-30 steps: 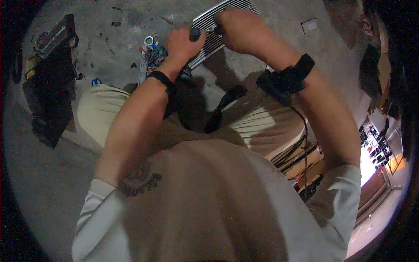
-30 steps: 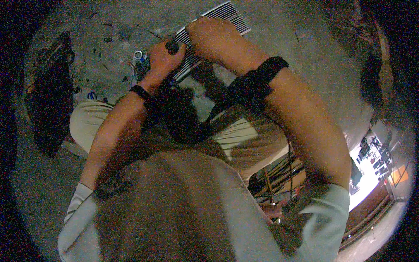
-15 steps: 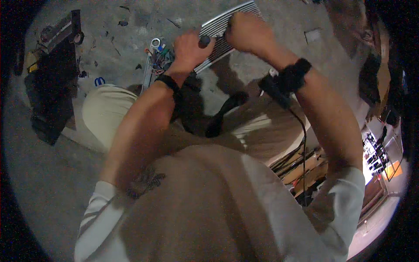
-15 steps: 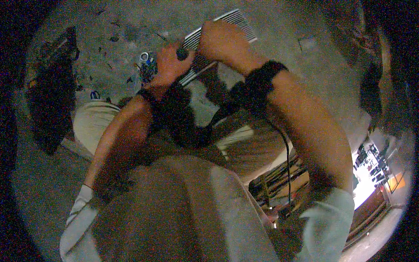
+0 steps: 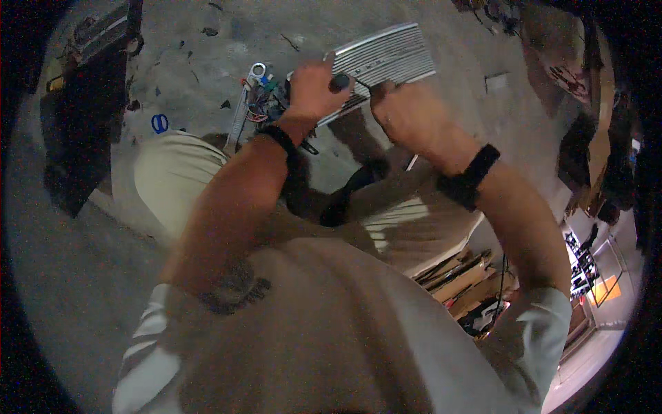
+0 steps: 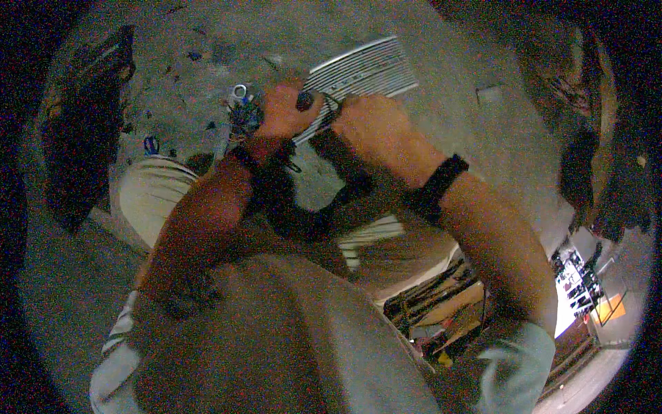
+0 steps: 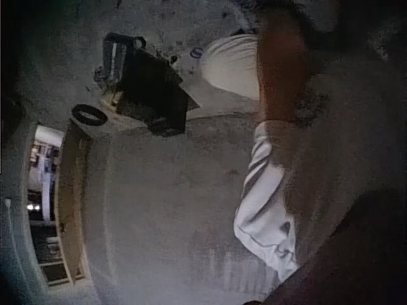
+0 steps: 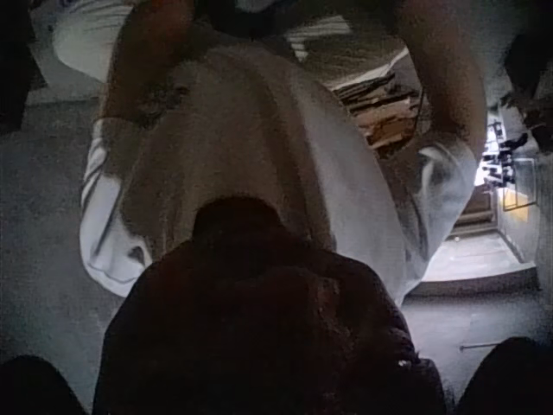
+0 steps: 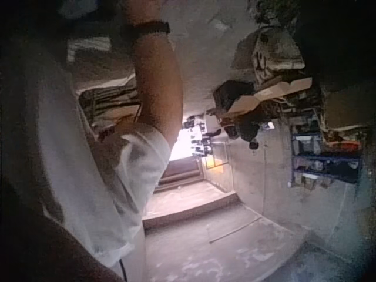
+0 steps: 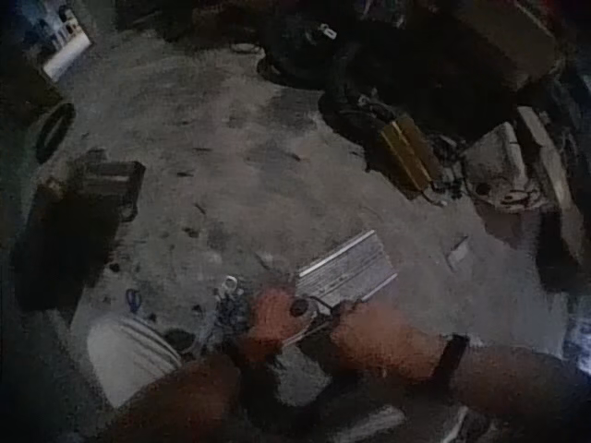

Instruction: Repairing an electronic component, likely a car amplifier, on a workshop floor.

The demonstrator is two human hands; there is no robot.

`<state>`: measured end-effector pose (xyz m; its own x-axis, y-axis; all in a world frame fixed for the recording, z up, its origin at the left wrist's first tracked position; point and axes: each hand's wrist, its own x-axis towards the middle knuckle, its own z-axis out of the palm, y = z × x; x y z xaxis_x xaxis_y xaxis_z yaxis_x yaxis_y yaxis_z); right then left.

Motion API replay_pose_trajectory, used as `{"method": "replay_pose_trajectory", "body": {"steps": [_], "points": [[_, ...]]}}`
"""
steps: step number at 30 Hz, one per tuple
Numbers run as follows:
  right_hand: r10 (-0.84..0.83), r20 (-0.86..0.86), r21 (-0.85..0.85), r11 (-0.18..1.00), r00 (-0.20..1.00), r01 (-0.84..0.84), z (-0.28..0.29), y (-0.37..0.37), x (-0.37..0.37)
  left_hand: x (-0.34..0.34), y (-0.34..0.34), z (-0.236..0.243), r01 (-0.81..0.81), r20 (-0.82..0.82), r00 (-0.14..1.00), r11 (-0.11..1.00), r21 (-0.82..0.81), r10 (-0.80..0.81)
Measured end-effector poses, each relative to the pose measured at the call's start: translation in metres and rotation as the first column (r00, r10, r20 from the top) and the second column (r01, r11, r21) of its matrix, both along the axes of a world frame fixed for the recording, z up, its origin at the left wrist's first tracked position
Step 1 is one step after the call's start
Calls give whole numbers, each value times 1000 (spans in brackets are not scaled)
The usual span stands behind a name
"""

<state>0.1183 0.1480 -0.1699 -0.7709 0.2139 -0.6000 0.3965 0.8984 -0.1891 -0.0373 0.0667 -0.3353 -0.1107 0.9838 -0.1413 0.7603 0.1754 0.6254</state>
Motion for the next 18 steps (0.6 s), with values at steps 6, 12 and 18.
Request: {"method": "replay_pose_trajectory", "body": {"steps": [6,12,18], "points": [[-533,75,5,846,843,534,-35,3,-22,10,-11,-24,23,-17,1000,997,-73,-25],[-774,140,14,625,617,781,-70,1,-43,4,-4,-46,48,33,999,969,-241,-41],[-553,11,74,831,833,551,-65,-6,-28,-2,-5,-48,68,66,996,971,-229,-54]]}}
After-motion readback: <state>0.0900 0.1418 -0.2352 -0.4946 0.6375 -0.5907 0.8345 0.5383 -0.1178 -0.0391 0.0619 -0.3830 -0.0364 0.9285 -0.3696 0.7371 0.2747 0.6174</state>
